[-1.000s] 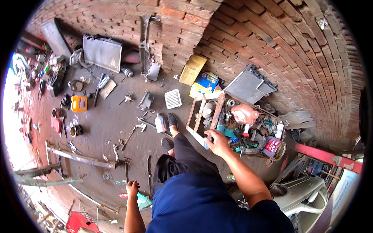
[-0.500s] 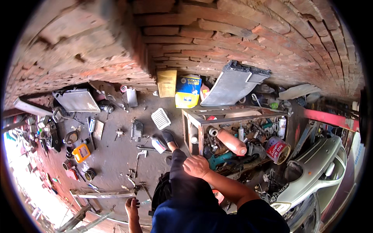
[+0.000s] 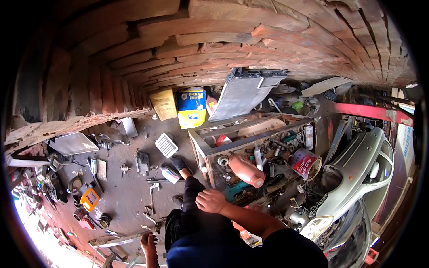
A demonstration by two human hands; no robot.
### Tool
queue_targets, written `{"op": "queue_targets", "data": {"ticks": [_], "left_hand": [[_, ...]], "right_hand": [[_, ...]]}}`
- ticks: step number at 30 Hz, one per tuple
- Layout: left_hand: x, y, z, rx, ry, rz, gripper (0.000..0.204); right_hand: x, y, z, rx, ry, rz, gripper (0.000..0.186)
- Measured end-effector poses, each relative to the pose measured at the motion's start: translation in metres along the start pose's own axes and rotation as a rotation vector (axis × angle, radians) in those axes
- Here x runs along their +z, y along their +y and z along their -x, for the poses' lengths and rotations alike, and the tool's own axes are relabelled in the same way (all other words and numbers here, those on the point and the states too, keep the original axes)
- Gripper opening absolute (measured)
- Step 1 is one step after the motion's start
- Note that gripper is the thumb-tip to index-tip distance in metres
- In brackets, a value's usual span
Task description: The person removes a bolt from a car engine bay, wipes it with a cloth, and handles various hoses and metal components.
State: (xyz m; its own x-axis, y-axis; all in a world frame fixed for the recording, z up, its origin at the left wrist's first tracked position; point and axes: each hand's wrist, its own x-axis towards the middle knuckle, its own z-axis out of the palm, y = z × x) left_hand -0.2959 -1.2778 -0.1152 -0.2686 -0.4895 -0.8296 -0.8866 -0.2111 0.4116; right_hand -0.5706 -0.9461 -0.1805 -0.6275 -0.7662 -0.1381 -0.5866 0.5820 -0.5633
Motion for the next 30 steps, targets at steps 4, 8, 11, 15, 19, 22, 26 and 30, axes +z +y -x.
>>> {"op": "queue_targets", "data": {"ticks": [4,8,11,15,19,22,26,30], "left_hand": [[-0.019,-0.026,0.002,-0.063,0.013,-0.066,0.032],[-0.028,-0.031,0.000,-0.094,0.038,-0.093,0.035],[-0.027,-0.023,-0.004,-0.049,0.030,-0.105,0.036],[-0.015,-0.012,-0.006,0.073,-0.022,-0.097,0.036],[-0.005,-0.016,-0.005,0.196,-0.093,-0.075,0.037],[0.010,-0.037,-0.011,0.257,-0.150,-0.035,0.032],[0.033,-0.114,-0.060,0.169,-0.172,-0.062,0.030],[0.048,-0.169,-0.080,-0.008,-0.218,-0.262,0.025]], "right_hand": [[0.000,-0.001,0.002,0.007,-0.012,-0.034,0.018],[0.003,-0.001,0.005,0.006,0.004,-0.067,0.018],[0.003,-0.002,0.007,-0.011,0.047,-0.069,0.016],[0.010,-0.005,0.014,0.009,0.054,-0.042,0.017],[0.010,-0.011,0.028,0.024,0.096,-0.090,0.021],[-0.008,-0.025,0.067,0.051,0.250,-0.193,0.023],[-0.065,-0.048,0.175,0.221,0.363,-0.347,0.021],[-0.067,-0.032,0.342,0.576,0.391,-0.257,0.022]]}}
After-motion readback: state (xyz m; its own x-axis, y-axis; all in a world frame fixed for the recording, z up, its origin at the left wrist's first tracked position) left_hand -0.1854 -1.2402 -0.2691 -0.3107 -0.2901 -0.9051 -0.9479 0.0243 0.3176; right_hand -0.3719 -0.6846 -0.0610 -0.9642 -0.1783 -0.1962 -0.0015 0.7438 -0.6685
